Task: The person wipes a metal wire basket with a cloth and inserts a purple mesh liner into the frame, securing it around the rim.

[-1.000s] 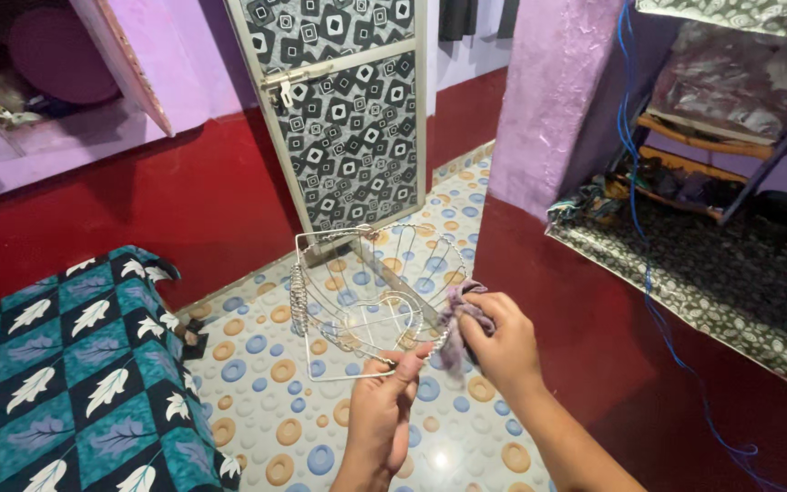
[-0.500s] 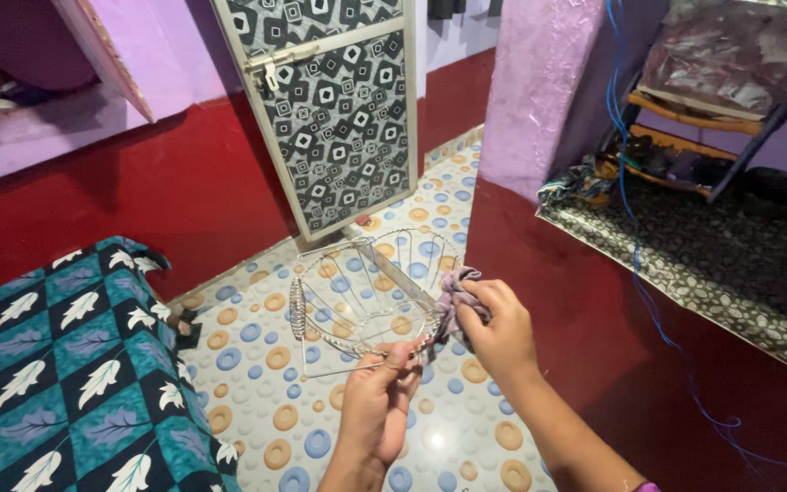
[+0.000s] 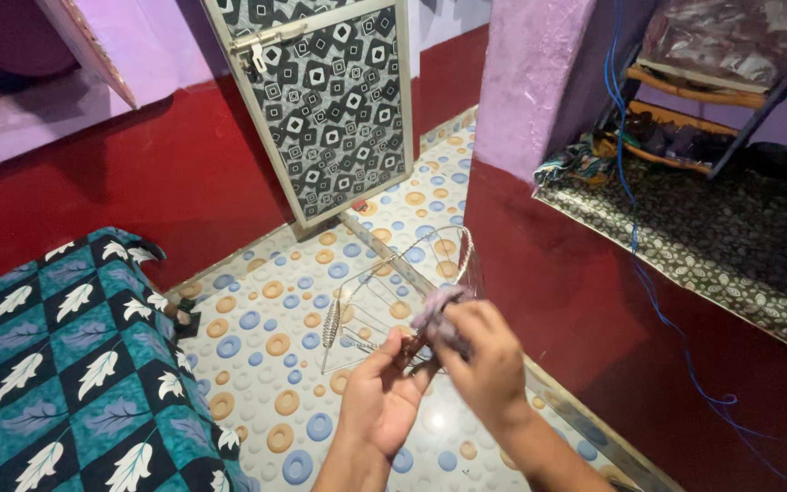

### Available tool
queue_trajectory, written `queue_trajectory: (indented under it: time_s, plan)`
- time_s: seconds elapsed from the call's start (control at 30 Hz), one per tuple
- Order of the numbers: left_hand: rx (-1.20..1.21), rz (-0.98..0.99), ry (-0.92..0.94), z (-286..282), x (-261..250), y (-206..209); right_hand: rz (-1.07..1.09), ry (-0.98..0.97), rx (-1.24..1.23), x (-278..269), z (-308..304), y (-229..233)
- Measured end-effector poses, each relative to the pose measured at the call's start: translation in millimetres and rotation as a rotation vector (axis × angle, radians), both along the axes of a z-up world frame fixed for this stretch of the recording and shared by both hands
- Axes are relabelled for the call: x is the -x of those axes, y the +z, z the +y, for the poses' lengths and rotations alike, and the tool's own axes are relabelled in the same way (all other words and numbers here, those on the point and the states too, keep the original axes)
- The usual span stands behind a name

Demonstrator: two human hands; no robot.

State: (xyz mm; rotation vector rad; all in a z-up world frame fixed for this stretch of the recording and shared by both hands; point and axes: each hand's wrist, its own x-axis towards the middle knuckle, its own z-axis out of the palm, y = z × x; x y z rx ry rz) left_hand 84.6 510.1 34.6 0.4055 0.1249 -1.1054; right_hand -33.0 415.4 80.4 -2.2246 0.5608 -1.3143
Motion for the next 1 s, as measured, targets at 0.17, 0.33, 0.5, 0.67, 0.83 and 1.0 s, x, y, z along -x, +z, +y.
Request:
queue_trajectory:
  time_s: [0.17,0.33,0.5,0.67,0.83,1.0]
  plan:
    - [-0.117,-0.052,-0.01,2.7,-0.2,-1.2,0.033,0.006,-0.148,-2.1,-13.8,12.4]
    - [-0.033,-0.039,-0.023,-7.6,-0.3,-19.0,0.077,0.072,-0.055,1.5,12.9,3.9]
    - [-0.118,-0.132,-0.06,-0.1,1.8,-16.2,0.032,-0.154,-0.116,-2.4,-44.2,7.3]
    - [-0.175,-0.177,-0.065,9.4,1.5,-17.1,0.045,-0.11,-0.182,2.3,-63.7,-2.7]
    - [-0.122,-0.227,-0.061,7.6,-0.9,-34.7,0.007,-0.062,-0.222,5.8,-11.3,-37.0]
    - [-0.106,-0.36,-0.168,17.9,-1.4,-25.8,0.017,-0.191,-0.275,6.0,-88.0,-21.6]
